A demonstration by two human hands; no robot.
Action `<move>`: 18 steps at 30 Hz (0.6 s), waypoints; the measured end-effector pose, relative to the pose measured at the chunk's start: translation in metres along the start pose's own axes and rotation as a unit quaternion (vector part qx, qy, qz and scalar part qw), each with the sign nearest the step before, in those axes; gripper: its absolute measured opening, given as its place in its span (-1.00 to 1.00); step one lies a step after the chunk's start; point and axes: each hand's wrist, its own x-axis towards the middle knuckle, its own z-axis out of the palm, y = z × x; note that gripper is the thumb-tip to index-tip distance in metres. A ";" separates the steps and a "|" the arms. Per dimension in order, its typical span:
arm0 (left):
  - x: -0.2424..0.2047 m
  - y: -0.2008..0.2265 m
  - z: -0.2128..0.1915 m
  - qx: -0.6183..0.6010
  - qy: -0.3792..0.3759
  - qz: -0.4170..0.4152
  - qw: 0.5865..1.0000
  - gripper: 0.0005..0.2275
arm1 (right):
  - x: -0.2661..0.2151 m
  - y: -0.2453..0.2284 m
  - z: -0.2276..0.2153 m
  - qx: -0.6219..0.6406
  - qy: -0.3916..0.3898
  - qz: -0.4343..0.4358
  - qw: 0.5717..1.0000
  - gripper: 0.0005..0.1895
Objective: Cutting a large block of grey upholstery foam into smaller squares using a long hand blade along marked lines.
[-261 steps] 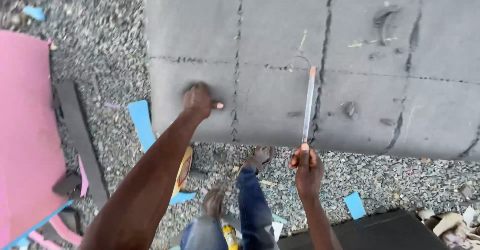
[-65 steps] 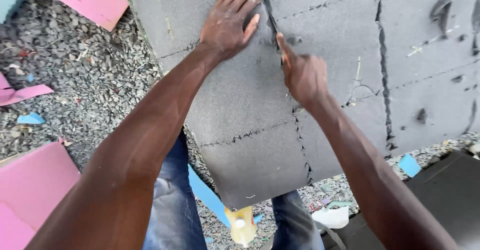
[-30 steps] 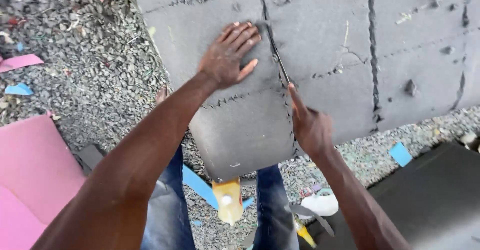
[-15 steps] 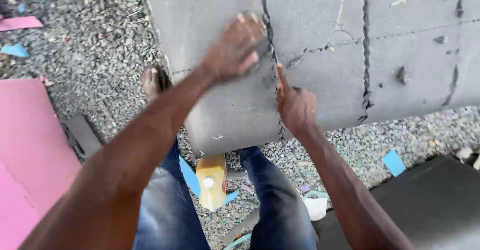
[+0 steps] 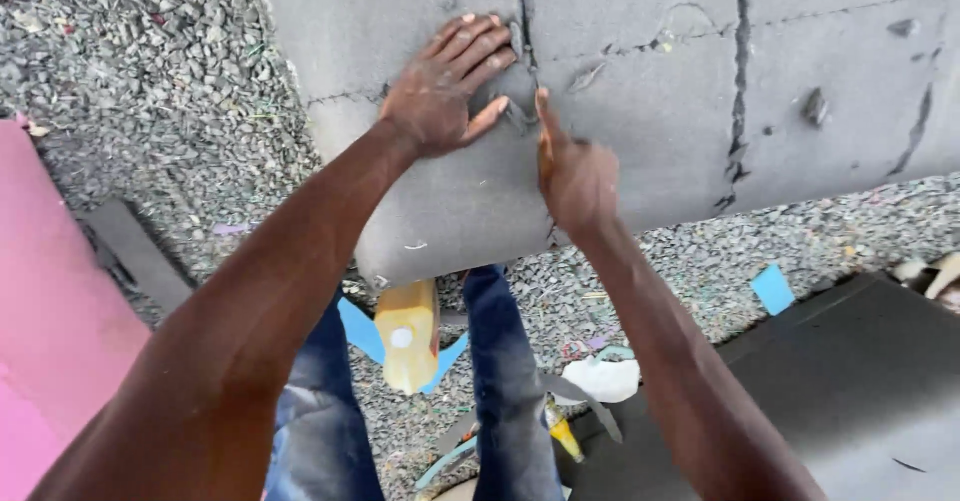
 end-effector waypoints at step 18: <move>-0.007 -0.005 -0.006 0.000 -0.015 0.000 1.000 -0.47 | -0.169 -0.007 0.008 0.037 -0.067 0.031 0.997 -0.35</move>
